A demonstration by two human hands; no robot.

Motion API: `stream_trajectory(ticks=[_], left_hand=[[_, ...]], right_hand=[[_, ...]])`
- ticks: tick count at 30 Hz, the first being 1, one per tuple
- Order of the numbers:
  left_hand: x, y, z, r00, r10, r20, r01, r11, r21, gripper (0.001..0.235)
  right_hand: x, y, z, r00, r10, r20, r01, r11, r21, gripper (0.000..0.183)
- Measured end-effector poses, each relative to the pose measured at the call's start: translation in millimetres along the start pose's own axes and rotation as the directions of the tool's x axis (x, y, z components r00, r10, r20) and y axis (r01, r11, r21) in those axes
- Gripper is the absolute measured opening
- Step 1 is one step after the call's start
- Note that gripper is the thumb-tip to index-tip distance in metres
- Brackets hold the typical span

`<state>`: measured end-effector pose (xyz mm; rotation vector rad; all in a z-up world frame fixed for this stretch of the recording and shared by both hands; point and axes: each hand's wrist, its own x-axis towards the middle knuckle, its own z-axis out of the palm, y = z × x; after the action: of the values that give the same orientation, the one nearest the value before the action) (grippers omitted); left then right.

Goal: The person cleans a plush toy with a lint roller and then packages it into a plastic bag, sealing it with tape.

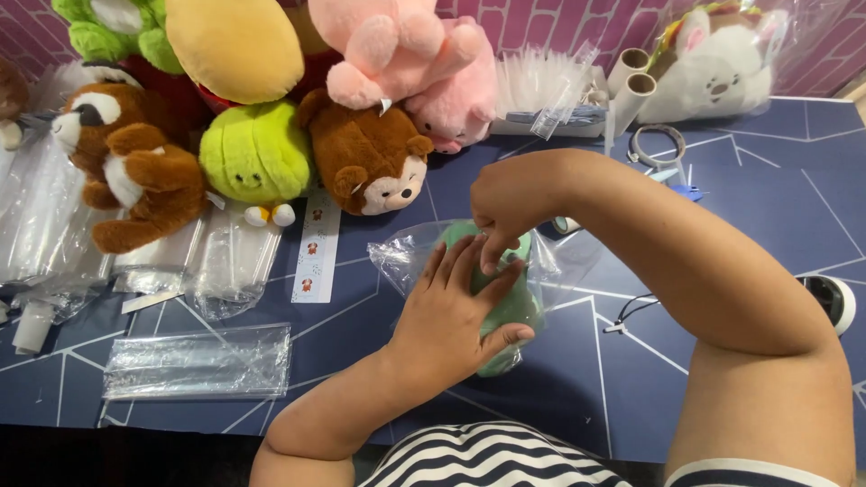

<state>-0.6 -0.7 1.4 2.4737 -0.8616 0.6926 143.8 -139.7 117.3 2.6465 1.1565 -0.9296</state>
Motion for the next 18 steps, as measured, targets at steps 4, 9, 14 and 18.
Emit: stream_trajectory(ticks=[4, 9, 14, 18], left_hand=[[-1, 3, -2, 1.0, -0.024, 0.02, 0.024, 1.0, -0.019, 0.069], [-3, 3, 1, 1.0, -0.023, 0.017, 0.023, 1.0, 0.011, 0.071], [-3, 3, 4, 1.0, -0.016, 0.01, 0.016, 1.0, 0.022, 0.071], [-6, 1, 5, 1.0, -0.003, 0.003, 0.003, 0.999, 0.039, 0.068]], right_hand=[[10, 0, 3, 0.999, -0.008, 0.033, 0.011, 0.995, -0.098, 0.051], [9, -12, 9, 0.999, -0.034, -0.018, 0.03, 0.978, -0.208, 0.039], [4, -14, 7, 0.998, -0.015, -0.059, 0.0, 0.97, -0.244, 0.044], [14, -4, 11, 0.991, 0.017, -0.129, -0.066, 0.92, -0.385, 0.071]])
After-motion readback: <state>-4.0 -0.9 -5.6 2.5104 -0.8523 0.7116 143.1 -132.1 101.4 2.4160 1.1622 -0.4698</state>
